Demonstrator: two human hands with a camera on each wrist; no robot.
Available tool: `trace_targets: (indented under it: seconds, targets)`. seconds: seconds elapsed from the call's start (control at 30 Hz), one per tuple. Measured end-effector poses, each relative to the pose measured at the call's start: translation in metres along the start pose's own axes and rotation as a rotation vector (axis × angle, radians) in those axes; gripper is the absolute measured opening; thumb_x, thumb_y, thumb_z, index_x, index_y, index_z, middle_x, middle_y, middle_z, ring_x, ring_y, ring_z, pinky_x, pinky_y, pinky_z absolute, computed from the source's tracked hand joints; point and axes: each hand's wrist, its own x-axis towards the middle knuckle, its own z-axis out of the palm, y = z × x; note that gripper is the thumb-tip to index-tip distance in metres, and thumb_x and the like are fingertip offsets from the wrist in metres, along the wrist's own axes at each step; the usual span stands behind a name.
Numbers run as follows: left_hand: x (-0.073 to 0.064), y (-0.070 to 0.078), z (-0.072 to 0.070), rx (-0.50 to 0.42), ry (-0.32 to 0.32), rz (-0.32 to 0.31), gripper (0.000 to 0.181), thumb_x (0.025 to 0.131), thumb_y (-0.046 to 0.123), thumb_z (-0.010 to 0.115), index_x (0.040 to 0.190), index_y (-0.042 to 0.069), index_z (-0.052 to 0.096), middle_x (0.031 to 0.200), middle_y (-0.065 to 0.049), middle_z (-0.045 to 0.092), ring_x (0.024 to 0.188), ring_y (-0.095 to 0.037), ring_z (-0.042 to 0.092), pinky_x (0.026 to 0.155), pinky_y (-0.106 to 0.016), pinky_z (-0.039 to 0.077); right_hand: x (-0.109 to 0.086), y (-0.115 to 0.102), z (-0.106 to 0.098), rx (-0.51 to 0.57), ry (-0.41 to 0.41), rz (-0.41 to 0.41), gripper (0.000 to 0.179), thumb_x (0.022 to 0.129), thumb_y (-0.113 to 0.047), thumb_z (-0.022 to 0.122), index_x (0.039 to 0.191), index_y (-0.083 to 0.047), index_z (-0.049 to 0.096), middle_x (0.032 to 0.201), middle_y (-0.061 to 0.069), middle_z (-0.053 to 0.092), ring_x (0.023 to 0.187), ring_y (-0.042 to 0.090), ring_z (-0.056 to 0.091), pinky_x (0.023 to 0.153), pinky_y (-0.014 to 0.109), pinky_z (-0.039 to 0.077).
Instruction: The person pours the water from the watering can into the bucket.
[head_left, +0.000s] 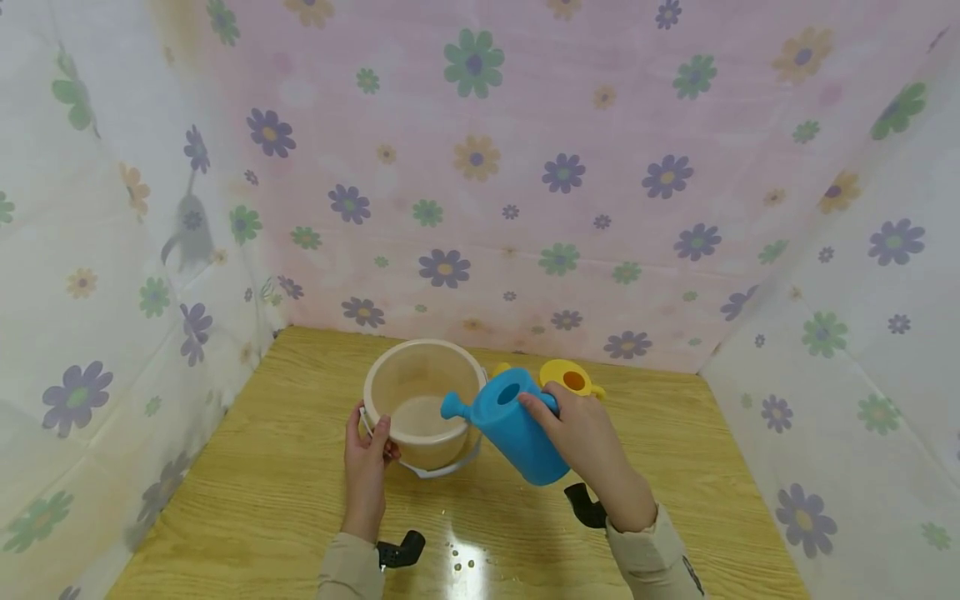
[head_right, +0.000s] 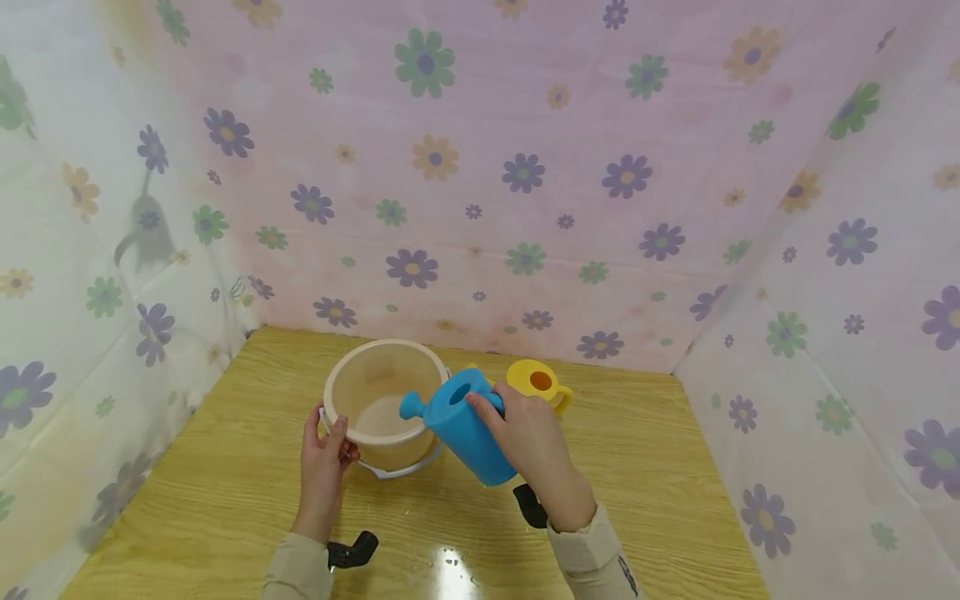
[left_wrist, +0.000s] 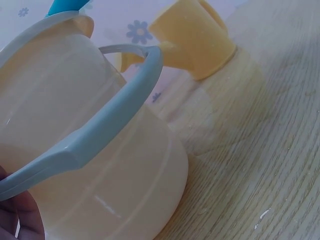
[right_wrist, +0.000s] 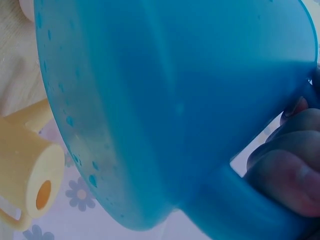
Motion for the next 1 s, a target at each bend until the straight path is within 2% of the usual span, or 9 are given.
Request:
trace_targets:
  seconds: [0.5,0.8,1.0]
  targets:
    - [0.000,0.001,0.000,0.013,0.000,-0.001,0.058,0.083,0.037,0.061,0.133,0.031,0.032,0.068,-0.002,0.053,0.055,-0.013,0.049,0.052,-0.024,0.043,0.000,0.000,0.000,0.007,-0.003,0.000,0.040,0.088,-0.049,0.045,0.072,-0.013,0.045,0.052,-0.001,0.033,0.049,0.012,0.043,0.050,0.027,0.038]
    - [0.002,0.000,0.010,0.001,-0.031,-0.001,0.059,0.085,0.035,0.059,0.135,0.028,0.030,0.067,0.000,0.052,0.054,-0.012,0.048,0.053,-0.023,0.043,0.002,0.003,-0.008,-0.027,0.008,0.011,0.040,0.089,-0.049,0.045,0.072,-0.013,0.045,0.052,0.000,0.035,0.049,0.013,0.044,0.050,0.028,0.039]
    - [-0.001,0.001,0.002,0.038,0.001,0.000,0.055,0.086,0.033,0.058,0.134,0.028,0.030,0.065,-0.002,0.050,0.053,-0.013,0.049,0.052,-0.024,0.044,0.000,0.001,-0.003,-0.023,-0.020,0.024,0.042,0.088,-0.053,0.043,0.073,-0.014,0.047,0.054,-0.003,0.040,0.052,0.010,0.048,0.053,0.028,0.044]
